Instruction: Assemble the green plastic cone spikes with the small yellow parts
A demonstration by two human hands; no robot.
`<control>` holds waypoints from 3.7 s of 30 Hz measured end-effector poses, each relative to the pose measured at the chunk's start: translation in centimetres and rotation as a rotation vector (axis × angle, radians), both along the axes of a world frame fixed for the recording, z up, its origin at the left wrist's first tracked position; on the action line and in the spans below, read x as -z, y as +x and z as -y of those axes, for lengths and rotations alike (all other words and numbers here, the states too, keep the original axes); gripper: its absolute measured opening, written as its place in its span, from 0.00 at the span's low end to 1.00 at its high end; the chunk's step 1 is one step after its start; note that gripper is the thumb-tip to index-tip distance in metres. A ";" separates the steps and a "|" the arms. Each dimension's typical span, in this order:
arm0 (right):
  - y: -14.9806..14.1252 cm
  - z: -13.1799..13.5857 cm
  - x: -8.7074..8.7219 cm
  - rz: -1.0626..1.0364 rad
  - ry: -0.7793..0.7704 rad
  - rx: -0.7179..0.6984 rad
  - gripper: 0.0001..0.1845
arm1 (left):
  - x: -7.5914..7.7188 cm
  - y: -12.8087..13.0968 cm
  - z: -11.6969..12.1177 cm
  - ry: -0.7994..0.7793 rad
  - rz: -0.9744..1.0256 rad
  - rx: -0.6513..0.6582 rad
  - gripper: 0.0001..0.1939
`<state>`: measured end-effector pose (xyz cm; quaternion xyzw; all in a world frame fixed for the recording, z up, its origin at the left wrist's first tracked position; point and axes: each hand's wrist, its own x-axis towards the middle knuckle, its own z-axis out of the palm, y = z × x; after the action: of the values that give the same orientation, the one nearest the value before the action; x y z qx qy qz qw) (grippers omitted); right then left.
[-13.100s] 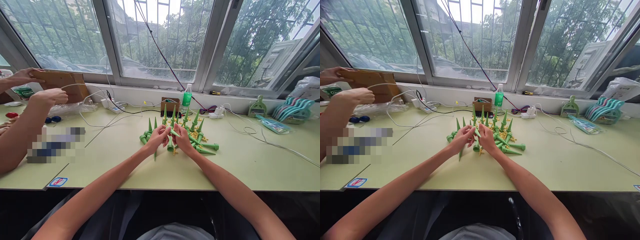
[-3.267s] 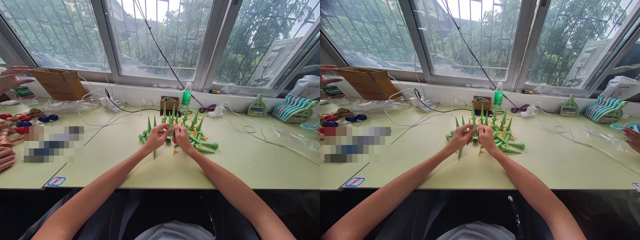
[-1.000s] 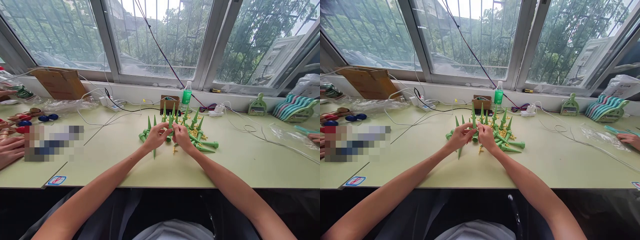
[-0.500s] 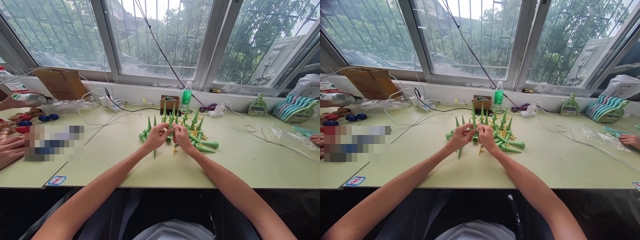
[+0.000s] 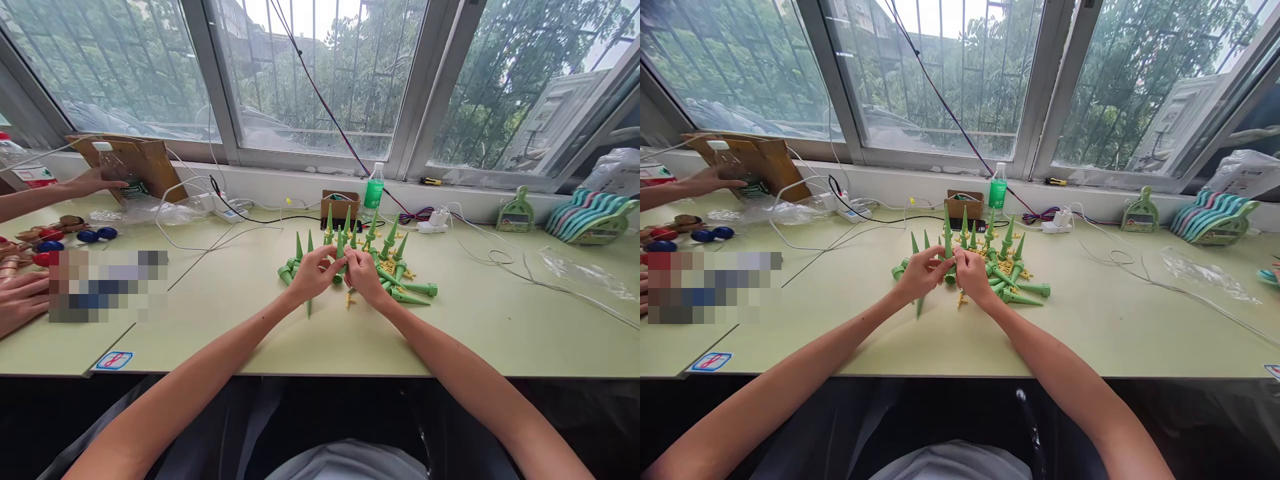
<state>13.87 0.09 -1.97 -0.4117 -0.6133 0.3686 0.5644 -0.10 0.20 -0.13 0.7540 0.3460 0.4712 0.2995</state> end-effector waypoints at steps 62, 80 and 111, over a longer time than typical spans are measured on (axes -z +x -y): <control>0.2 0.0 0.1 0.070 -0.029 0.004 0.25 | -0.1 -0.1 0.0 -0.013 -0.041 0.009 0.16; 0.2 -0.2 0.3 0.058 -0.045 -0.023 0.26 | -0.3 -0.2 0.1 -0.025 -0.055 0.021 0.16; 0.3 -0.2 0.1 0.081 -0.021 0.004 0.26 | -0.2 -0.3 0.0 -0.019 -0.050 0.020 0.16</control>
<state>14.16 0.26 -2.08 -0.4335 -0.6310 0.3568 0.5354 -0.37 0.16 0.09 0.7662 0.3504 0.4459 0.3024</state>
